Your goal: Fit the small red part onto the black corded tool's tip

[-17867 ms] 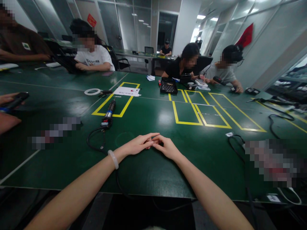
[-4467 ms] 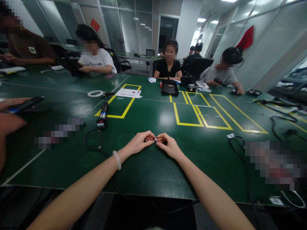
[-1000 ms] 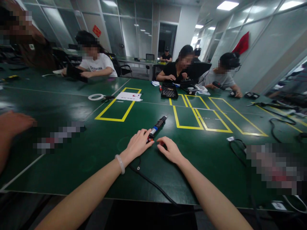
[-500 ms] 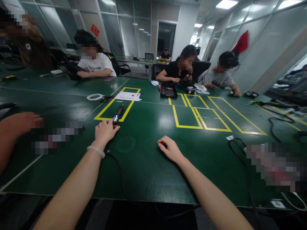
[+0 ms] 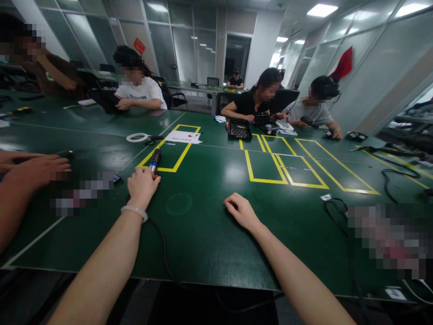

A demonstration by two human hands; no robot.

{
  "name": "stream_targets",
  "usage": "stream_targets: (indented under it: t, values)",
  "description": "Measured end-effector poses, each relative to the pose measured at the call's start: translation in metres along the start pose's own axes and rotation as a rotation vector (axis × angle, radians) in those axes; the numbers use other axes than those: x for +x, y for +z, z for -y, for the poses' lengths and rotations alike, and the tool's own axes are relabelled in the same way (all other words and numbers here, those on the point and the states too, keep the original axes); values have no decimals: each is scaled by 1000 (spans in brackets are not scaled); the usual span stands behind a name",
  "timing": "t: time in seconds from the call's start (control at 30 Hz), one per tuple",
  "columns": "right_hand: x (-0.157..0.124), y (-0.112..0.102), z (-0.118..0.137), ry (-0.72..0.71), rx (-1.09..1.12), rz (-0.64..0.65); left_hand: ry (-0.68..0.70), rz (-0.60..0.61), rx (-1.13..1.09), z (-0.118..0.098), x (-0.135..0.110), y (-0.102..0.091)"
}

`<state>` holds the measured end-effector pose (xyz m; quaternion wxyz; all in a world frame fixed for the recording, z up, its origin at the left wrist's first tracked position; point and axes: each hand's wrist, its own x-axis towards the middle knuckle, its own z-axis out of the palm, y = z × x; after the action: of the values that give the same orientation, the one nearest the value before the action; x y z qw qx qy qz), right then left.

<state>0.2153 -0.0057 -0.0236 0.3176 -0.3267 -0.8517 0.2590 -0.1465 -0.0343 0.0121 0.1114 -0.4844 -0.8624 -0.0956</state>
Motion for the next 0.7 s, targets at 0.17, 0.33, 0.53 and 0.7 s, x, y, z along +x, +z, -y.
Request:
stream_targets:
  t: [0.17, 0.33, 0.53, 0.7]
  values:
    - [0, 0, -1, 2, 4, -2, -54, -11, 41, -2, -1, 1]
    - [0, 1, -1, -3, 10, -3, 72, -170, -125, -23, -10, -4]
    - [0, 2, -2, -12, 31, 13, 491, 352, -792, -88, -43, -10]
    - [0, 3, 5, -44, 145, 83, 715, 748, -1017, -122, -78, -14]
